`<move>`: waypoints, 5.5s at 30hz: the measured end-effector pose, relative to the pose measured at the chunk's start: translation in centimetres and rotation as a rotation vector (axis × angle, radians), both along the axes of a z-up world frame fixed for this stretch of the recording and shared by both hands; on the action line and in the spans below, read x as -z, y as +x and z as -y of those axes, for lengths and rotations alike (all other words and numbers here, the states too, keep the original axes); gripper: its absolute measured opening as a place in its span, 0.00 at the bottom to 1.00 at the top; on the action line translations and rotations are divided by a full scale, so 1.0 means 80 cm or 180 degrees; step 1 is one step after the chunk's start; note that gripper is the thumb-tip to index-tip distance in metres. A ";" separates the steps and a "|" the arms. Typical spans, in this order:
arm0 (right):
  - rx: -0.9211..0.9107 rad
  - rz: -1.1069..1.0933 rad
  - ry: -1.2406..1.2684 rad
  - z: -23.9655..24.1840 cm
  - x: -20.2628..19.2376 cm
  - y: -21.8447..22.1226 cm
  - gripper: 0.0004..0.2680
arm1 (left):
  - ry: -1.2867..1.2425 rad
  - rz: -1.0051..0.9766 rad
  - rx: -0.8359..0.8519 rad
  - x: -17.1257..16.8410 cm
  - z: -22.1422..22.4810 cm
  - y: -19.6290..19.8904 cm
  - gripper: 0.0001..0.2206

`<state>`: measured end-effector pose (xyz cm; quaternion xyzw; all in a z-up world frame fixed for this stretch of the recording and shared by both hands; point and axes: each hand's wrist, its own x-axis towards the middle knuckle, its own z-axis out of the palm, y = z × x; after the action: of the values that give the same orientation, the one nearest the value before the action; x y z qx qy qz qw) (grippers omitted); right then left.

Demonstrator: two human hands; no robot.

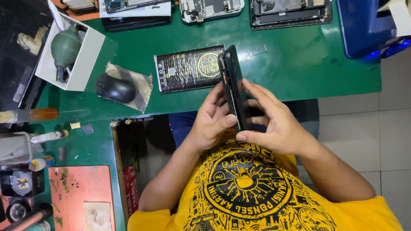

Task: Disassembling a smartphone by removing the SIM tray, prying off the back cover, and unscrewing internal components.

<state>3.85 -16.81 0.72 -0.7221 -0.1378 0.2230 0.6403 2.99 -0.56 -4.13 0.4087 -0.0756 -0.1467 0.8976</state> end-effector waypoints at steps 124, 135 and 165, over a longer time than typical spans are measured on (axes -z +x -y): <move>0.0760 0.2929 -0.1091 -0.020 0.071 0.127 0.11 | 0.3781 0.1754 -0.1440 0.013 -0.114 0.101 0.24; 0.0890 0.3149 -0.1280 -0.023 0.067 0.124 0.08 | 0.3736 0.1803 -0.1224 0.018 -0.117 0.100 0.31; 0.0042 0.2091 -0.4640 -0.073 0.028 0.123 0.10 | 0.4251 0.1716 -0.0913 0.048 -0.119 0.097 0.27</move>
<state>13.70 -11.00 -1.51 -0.9883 -0.1346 0.0290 -0.0650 10.72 8.96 -7.96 0.8963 -0.1341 0.0630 0.4180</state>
